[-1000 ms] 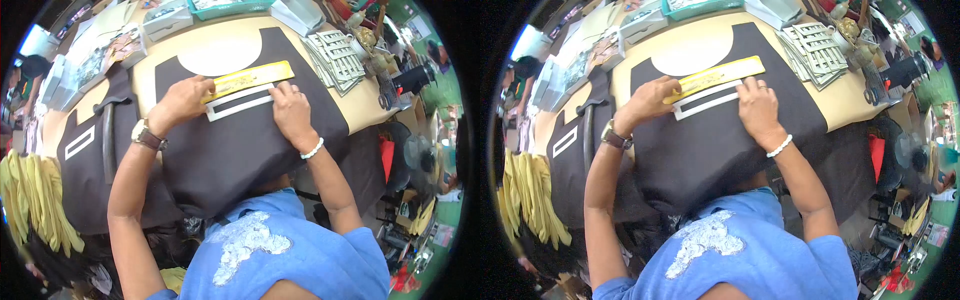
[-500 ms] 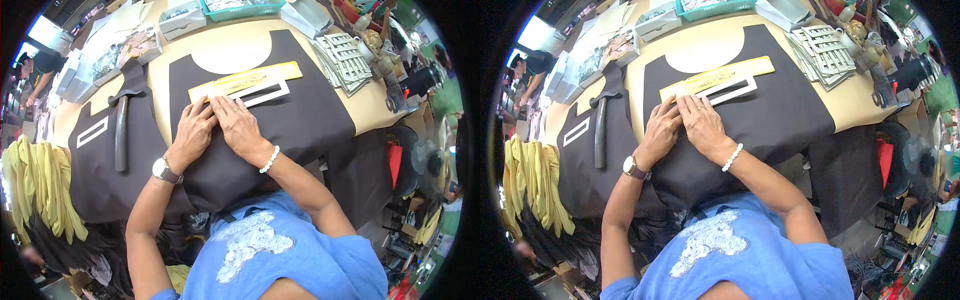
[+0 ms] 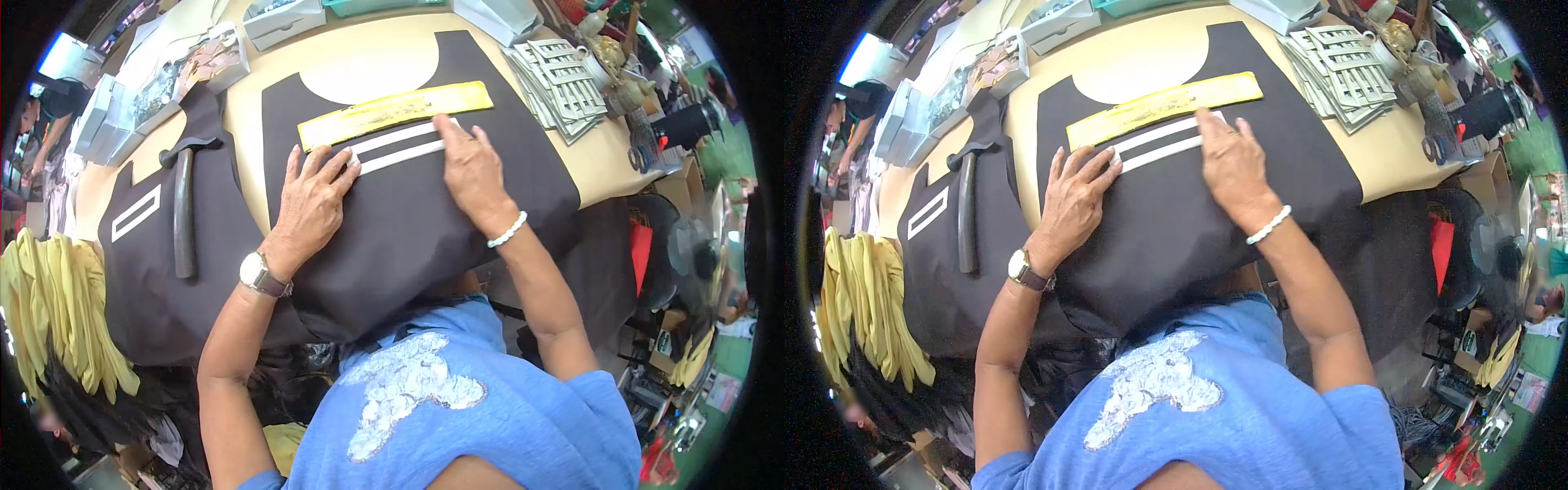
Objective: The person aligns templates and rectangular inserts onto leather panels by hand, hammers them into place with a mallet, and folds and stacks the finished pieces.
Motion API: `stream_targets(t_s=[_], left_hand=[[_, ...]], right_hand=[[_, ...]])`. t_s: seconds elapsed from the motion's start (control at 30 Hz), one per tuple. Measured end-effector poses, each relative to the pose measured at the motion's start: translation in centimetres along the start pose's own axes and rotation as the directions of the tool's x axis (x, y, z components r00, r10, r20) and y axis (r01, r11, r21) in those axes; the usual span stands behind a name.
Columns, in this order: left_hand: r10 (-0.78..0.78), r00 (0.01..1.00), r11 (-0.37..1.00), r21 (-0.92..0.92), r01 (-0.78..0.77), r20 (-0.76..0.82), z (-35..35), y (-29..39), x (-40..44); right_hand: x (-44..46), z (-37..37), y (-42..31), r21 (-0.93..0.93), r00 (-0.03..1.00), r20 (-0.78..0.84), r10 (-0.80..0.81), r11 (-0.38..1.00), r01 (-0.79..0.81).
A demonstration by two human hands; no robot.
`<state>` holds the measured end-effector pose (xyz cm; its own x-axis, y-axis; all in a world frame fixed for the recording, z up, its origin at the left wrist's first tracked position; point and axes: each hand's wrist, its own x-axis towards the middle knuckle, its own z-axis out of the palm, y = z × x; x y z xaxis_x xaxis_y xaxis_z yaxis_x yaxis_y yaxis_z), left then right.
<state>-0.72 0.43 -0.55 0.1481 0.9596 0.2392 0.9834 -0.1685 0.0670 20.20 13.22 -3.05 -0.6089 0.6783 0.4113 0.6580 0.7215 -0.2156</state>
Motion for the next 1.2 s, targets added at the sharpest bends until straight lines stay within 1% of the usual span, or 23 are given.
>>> stream_targets(t_s=[0.1, 0.2, 0.3, 0.4, 0.5, 0.6, 0.67, 0.73, 0.83, 0.97, 1.07, 1.1, 1.13, 1.2], left_hand=[[-0.007, 1.000, 1.000, -0.004, 0.007, -0.014, 0.0, -0.1, -0.1], [0.015, 1.000, 1.000, -0.008, -0.015, -0.025, 0.0, -0.5, -0.2], [0.041, 0.999, 0.999, -0.013, -0.041, -0.014, 0.0, -1.0, -0.2], [0.050, 0.998, 0.999, 0.004, -0.050, 0.033, -0.3, -1.1, 0.1], [0.046, 0.994, 0.998, 0.038, -0.050, 0.096, -0.8, -0.7, 0.2], [0.053, 0.990, 0.997, 0.051, -0.060, 0.127, -0.8, -0.6, 0.1], [0.051, 0.991, 0.997, 0.055, -0.058, 0.123, -0.6, -0.7, -0.1], [0.055, 0.993, 0.996, 0.064, -0.062, 0.106, -0.4, -0.7, -0.1], [0.064, 0.992, 0.996, 0.055, -0.070, 0.107, -0.8, -0.6, -0.1], [0.052, 0.993, 0.994, 0.090, -0.062, 0.109, -0.5, -0.5, 0.0], [0.048, 0.988, 0.992, 0.108, -0.065, 0.147, -0.9, -0.3, 0.2], [0.048, 0.985, 0.989, 0.129, -0.070, 0.164, -1.2, -0.3, 0.4], [0.053, 0.982, 0.986, 0.146, -0.080, 0.183, -1.5, -0.2, 0.5], [0.061, 0.976, 0.976, 0.192, -0.102, 0.211, -1.5, 0.4, 0.6]], right_hand=[[0.1, -1.2, 0.8, 0.012, 0.999, 0.020, 0.051, 0.999, -0.051], [0.3, -0.9, 0.2, -0.062, 0.998, -0.007, 0.068, 0.996, -0.069], [0.3, -0.4, 0.9, -0.121, 0.994, -0.081, 0.078, 0.989, -0.087], [0.8, -1.1, 0.9, -0.143, 0.994, 0.013, 0.112, 0.984, -0.109], [2.0, -2.3, 0.5, -0.156, 0.984, 0.067, 0.165, 0.976, -0.153], [1.7, -1.4, -1.3, -0.328, 0.995, -0.081, -0.051, 0.944, 0.021], [1.4, -2.2, -7.1, -0.108, 0.990, 0.118, -0.077, 0.990, 0.090], [-0.5, 0.6, -10.2, -0.143, 0.977, 0.145, -0.155, 0.974, 0.175], [-1.2, -0.1, -9.6, -0.106, 0.984, 0.050, -0.171, 0.979, 0.175], [-1.4, 0.0, -8.8, -0.056, 0.985, 0.032, -0.172, 0.983, 0.174], [-1.5, -0.8, -6.7, -0.103, 0.988, 0.072, -0.136, 0.984, 0.143], [-1.7, -1.0, -5.1, -0.185, 0.988, 0.014, -0.152, 0.971, 0.151], [-1.8, -1.6, -3.8, -0.184, 0.993, 0.030, -0.116, 0.976, 0.120], [-2.1, -2.2, -1.5, -0.210, 0.995, 0.020, -0.098, 0.972, 0.100]])
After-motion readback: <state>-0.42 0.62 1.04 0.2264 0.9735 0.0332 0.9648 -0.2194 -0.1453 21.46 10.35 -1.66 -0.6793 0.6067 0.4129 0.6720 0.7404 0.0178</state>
